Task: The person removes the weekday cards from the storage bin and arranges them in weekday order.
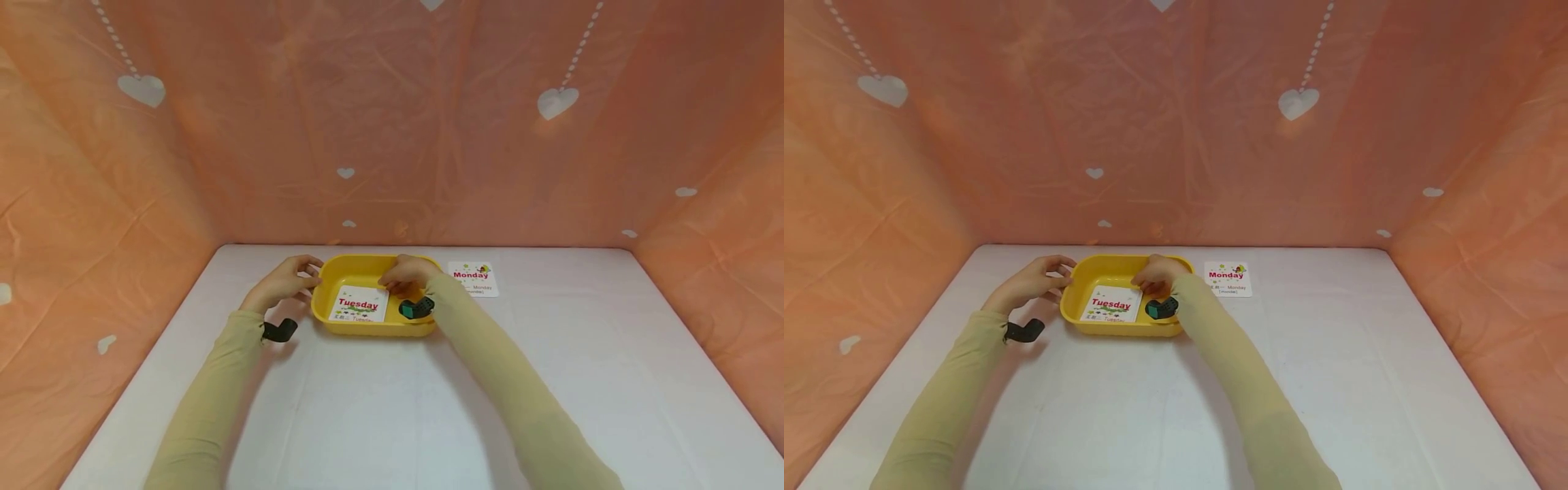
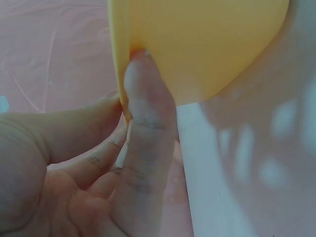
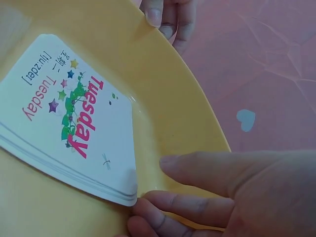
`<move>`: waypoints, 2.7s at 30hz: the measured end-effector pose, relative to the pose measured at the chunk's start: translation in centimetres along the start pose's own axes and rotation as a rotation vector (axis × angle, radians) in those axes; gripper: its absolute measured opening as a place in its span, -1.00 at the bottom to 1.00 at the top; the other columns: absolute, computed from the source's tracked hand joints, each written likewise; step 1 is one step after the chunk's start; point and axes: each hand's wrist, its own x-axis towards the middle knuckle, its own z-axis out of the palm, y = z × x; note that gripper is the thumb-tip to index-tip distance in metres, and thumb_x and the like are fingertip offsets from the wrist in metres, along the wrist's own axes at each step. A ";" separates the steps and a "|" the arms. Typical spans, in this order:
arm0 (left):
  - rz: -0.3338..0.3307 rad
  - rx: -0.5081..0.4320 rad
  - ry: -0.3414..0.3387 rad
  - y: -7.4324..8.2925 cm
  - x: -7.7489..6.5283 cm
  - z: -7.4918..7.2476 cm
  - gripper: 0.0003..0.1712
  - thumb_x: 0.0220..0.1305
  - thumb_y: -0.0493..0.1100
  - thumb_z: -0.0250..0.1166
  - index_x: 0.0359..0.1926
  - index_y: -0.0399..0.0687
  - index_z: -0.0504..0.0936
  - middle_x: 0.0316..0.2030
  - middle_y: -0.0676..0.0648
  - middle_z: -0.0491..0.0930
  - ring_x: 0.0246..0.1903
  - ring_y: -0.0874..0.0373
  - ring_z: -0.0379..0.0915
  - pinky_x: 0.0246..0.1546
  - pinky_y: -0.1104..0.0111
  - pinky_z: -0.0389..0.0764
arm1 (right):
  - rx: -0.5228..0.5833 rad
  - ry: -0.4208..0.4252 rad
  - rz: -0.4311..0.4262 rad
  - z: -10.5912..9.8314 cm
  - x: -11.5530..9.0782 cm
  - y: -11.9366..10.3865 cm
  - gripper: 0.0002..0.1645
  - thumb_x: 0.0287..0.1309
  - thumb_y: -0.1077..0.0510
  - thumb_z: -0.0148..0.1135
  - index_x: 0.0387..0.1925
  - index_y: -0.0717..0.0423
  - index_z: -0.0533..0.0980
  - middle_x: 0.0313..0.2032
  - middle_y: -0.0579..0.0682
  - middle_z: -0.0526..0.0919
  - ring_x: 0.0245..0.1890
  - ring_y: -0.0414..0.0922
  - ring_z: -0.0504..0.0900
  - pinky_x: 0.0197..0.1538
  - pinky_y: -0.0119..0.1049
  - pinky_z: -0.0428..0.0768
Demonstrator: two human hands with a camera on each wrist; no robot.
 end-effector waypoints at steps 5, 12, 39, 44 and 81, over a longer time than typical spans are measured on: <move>-0.003 -0.008 -0.005 0.1 -0.1 0.0 -0.51 0.34 -0.34 0.15 0.26 -0.34 0.29 -0.12 -0.28 0.36 -0.43 0.04 0.53 -0.36 0.22 0.67 | -0.035 -0.023 -0.015 0.1 0.2 0.0 -0.77 0.14 0.16 0.30 -0.32 0.28 0.52 -0.47 0.04 0.55 -0.50 -0.12 0.49 -0.32 -0.34 0.54; 0.001 -0.012 -0.019 0.2 -0.4 -0.1 -0.48 0.34 -0.32 0.15 0.28 -0.35 0.27 -0.10 -0.30 0.36 -0.45 0.04 0.53 -0.38 0.23 0.67 | -0.066 -0.084 -0.069 0.5 0.2 -0.1 -0.85 0.06 0.22 0.34 -0.38 0.28 0.60 -0.48 0.06 0.60 -0.49 -0.10 0.49 -0.27 -0.30 0.52; -0.013 0.000 -0.008 0.1 -0.3 0.0 -0.53 0.35 -0.32 0.14 0.24 -0.31 0.30 -0.10 -0.29 0.36 -0.42 0.01 0.53 -0.37 0.22 0.67 | -0.012 -0.105 -0.034 0.8 -0.1 -0.7 -0.76 0.09 0.34 0.32 -0.20 0.29 0.47 -0.29 0.11 0.63 -0.44 -0.08 0.55 -0.21 -0.28 0.59; -0.009 0.015 -0.009 0.3 -0.5 -0.3 -0.52 0.35 -0.32 0.14 0.24 -0.32 0.29 -0.10 -0.30 0.36 -0.41 -0.01 0.54 -0.35 0.20 0.67 | -0.126 -0.044 -0.080 0.5 -0.3 -1.2 -0.80 0.11 0.32 0.28 -0.19 0.30 0.54 -0.32 0.09 0.65 -0.43 -0.09 0.56 -0.27 -0.33 0.57; -0.023 0.005 0.014 -0.4 -1.6 -0.7 -0.54 0.36 -0.32 0.13 0.24 -0.32 0.29 -0.11 -0.30 0.37 -0.44 0.02 0.53 -0.36 0.21 0.67 | -0.091 0.096 -0.232 -2.0 -2.7 -0.8 -0.61 0.15 0.35 0.19 0.04 0.35 0.46 -0.22 0.19 0.65 -0.30 0.06 0.65 -0.09 -0.11 0.62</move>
